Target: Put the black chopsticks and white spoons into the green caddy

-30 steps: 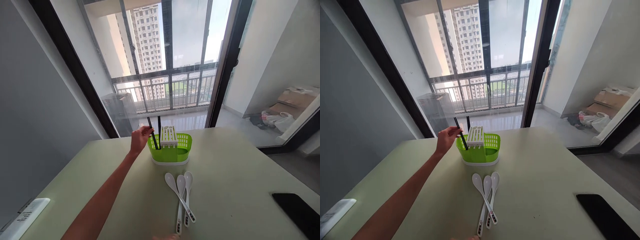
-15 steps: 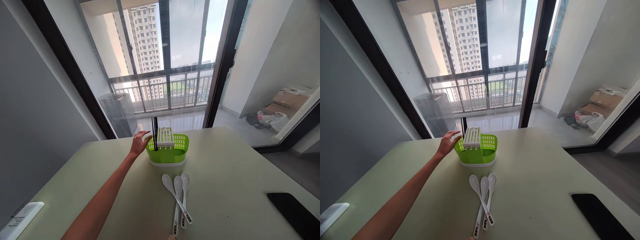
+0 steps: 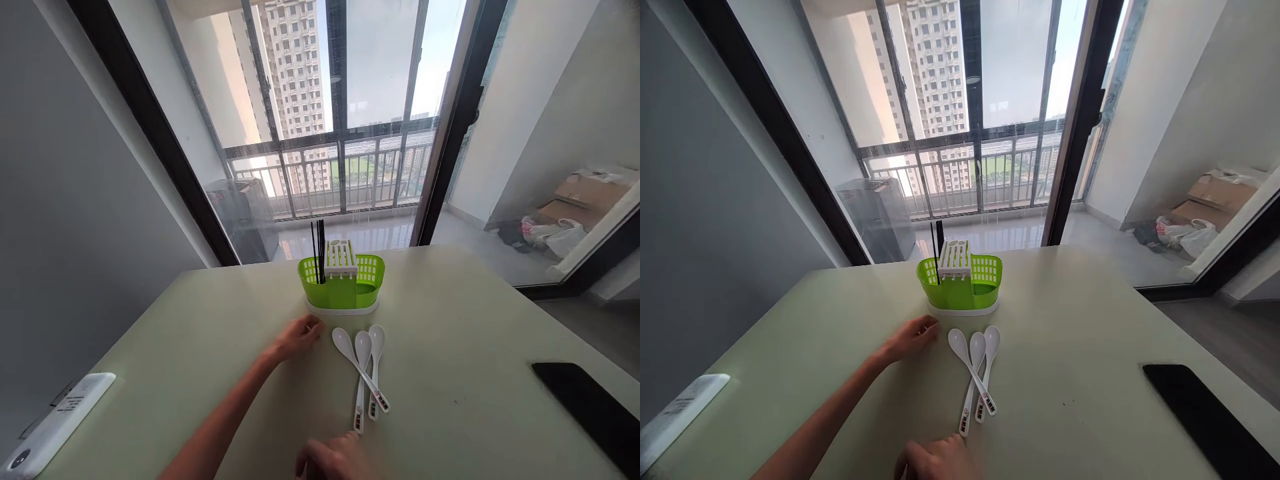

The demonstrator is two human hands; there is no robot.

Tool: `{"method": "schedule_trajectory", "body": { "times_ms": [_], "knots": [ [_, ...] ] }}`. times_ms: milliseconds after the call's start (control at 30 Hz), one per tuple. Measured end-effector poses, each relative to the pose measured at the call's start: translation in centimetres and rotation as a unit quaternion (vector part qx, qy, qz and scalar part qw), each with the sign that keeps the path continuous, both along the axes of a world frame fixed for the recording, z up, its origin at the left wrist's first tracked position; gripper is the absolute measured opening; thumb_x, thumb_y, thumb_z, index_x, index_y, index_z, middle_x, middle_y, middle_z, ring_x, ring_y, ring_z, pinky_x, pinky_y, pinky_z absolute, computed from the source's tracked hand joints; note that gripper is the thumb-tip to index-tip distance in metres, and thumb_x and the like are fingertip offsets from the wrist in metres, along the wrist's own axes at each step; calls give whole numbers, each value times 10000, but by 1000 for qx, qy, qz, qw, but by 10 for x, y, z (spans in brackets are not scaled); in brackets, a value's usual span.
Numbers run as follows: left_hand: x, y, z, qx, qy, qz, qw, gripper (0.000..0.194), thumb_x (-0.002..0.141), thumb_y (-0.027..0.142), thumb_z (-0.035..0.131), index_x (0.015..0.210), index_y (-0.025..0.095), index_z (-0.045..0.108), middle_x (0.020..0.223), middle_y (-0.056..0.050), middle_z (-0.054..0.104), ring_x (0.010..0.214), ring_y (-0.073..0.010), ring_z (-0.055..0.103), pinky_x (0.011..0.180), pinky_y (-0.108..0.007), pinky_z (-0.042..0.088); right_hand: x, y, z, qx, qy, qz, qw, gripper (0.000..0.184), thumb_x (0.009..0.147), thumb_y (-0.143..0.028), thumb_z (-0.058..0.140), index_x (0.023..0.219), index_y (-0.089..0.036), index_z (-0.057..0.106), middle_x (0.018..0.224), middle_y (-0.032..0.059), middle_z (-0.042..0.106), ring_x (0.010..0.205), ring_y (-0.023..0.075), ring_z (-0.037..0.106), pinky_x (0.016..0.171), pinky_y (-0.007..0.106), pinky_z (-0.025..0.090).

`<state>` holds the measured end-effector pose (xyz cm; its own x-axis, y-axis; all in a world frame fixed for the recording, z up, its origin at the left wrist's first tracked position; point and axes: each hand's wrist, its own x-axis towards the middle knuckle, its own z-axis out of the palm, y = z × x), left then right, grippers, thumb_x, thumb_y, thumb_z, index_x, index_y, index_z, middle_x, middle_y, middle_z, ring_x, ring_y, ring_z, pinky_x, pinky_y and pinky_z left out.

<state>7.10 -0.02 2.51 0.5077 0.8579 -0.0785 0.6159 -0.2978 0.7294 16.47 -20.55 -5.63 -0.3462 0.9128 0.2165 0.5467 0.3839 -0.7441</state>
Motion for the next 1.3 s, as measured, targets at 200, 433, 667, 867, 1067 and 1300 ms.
{"method": "schedule_trajectory", "body": {
  "times_ms": [200,433,667,867,1067,1300],
  "knots": [
    [31,-9,-9,-35,28,-50,998,357,728,530,713,676,181,658,624,17,652,613,-136,574,576,-244,406,4,-4,24,-16,-37,-5,999,94,792,-259,714,886,-265,713,712,-69,790,628,145,759,583,179,425],
    [19,-4,22,-113,-1,-64,991,422,752,593,685,815,175,699,745,-42,739,608,-175,691,557,-259,518,1,-2,26,1,-68,-17,998,103,764,-269,743,864,-265,719,722,-56,793,660,174,771,600,195,439],
    [-25,-24,135,21,-121,35,992,427,802,617,712,932,211,746,782,-39,752,540,-160,672,511,-263,503,0,-1,26,-13,-50,4,999,109,726,-250,751,833,-258,740,744,-50,796,673,150,769,593,172,445],
    [-41,-37,196,398,-66,224,887,363,890,582,643,1032,271,764,527,40,660,487,-159,631,530,-250,483,-1,-3,23,-7,-38,-2,999,90,739,-267,734,828,-255,735,722,-47,789,659,144,761,600,174,446],
    [-23,-11,167,547,20,182,817,360,974,540,550,1069,280,779,638,13,732,568,-163,663,572,-239,402,-4,-1,18,24,-73,18,997,101,735,-291,750,827,-257,725,742,-56,791,623,146,746,561,187,428],
    [11,14,110,501,30,71,862,334,1031,464,483,1067,297,770,1092,-30,806,781,-201,750,614,-268,410,-4,1,18,33,-80,25,996,144,709,-253,774,848,-262,736,724,-68,784,606,143,738,557,183,433]
  ]
}}
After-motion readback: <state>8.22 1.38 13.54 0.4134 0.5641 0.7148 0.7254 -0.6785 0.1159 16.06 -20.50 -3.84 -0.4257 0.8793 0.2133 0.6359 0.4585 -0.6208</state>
